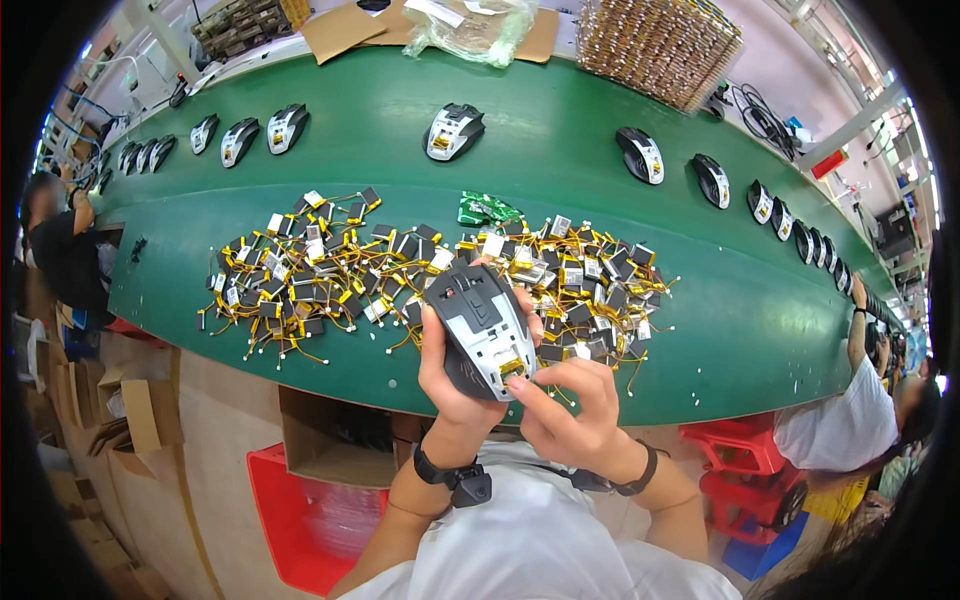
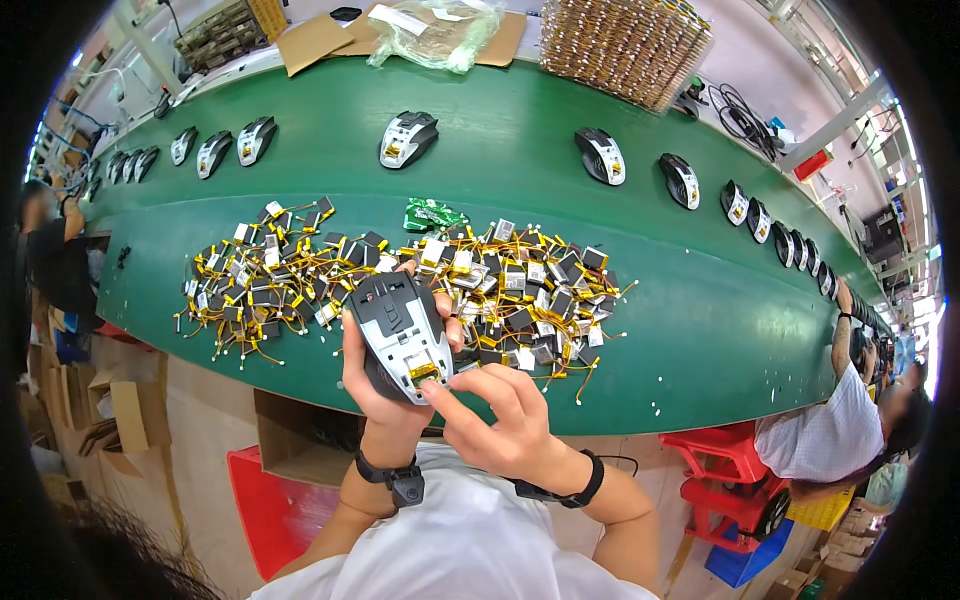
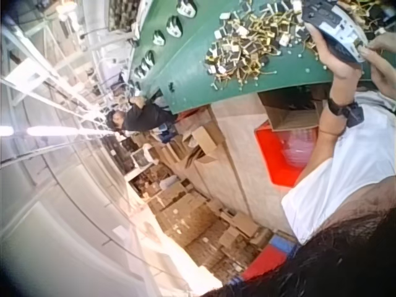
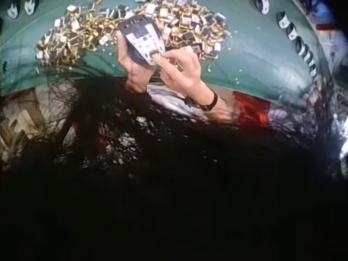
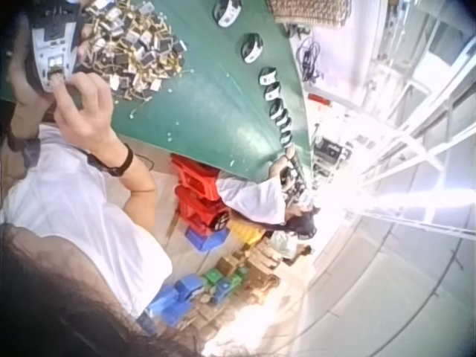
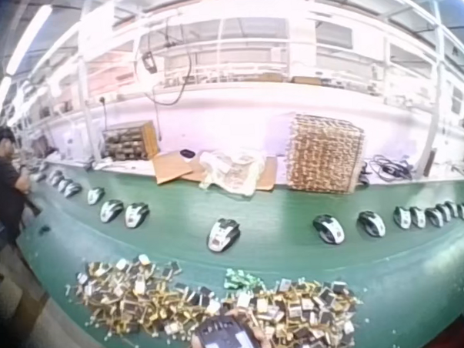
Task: The person assembles computer mice by inserting small circuit boards into the mouse shells. They pick up a mouse shell, insert a circuit board, and place the completed unit on the table. The process is repeated for multiple units.
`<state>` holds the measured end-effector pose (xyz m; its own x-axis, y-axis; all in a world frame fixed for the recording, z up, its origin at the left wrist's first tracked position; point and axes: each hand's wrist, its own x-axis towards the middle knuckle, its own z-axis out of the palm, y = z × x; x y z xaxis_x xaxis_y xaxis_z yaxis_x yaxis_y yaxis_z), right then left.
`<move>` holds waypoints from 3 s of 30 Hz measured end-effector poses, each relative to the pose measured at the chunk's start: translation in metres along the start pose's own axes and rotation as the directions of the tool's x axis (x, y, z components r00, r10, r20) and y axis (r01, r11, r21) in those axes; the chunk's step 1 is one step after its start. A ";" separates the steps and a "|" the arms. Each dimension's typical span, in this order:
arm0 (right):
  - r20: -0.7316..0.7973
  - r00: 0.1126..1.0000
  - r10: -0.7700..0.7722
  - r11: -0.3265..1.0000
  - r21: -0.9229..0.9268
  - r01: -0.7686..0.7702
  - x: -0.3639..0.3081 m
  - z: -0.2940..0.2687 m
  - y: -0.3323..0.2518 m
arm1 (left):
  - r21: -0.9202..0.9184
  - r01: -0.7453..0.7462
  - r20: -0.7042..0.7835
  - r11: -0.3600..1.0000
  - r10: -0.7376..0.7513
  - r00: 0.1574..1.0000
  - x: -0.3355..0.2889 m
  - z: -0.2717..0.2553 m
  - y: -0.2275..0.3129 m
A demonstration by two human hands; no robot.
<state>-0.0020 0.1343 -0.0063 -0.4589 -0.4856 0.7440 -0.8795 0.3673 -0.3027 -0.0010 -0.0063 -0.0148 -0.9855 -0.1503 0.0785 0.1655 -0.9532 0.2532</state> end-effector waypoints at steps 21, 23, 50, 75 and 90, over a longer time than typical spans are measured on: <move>0.178 0.938 0.297 0.792 0.503 -0.346 0.016 -0.026 0.027 | -0.070 0.154 0.053 0.986 -0.151 0.987 0.010 -0.015 -0.006; 0.266 0.859 0.437 0.634 0.586 -0.504 0.020 -0.026 0.025 | 0.000 0.081 -0.030 0.997 -0.081 0.996 0.008 -0.006 -0.009; 0.557 0.667 0.495 -0.120 0.804 -0.583 0.002 0.006 -0.012 | 0.261 -0.094 -0.001 0.961 0.097 0.995 -0.002 0.001 -0.010; 0.718 0.493 0.491 -0.276 0.665 -0.694 0.012 0.003 -0.009 | 0.393 -0.126 0.076 0.911 0.105 0.992 0.002 -0.004 -0.006; 0.736 0.551 0.394 -0.286 0.668 -0.687 0.004 -0.003 -0.003 | 0.294 -0.074 0.108 0.953 0.044 0.993 0.003 -0.013 -0.009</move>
<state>-0.0008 0.1340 -0.0006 -0.6926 -0.7061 -0.1476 0.4825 -0.3014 -0.8224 -0.0063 -0.0017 -0.0293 -0.9676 -0.1629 0.1931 0.2416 -0.8202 0.5185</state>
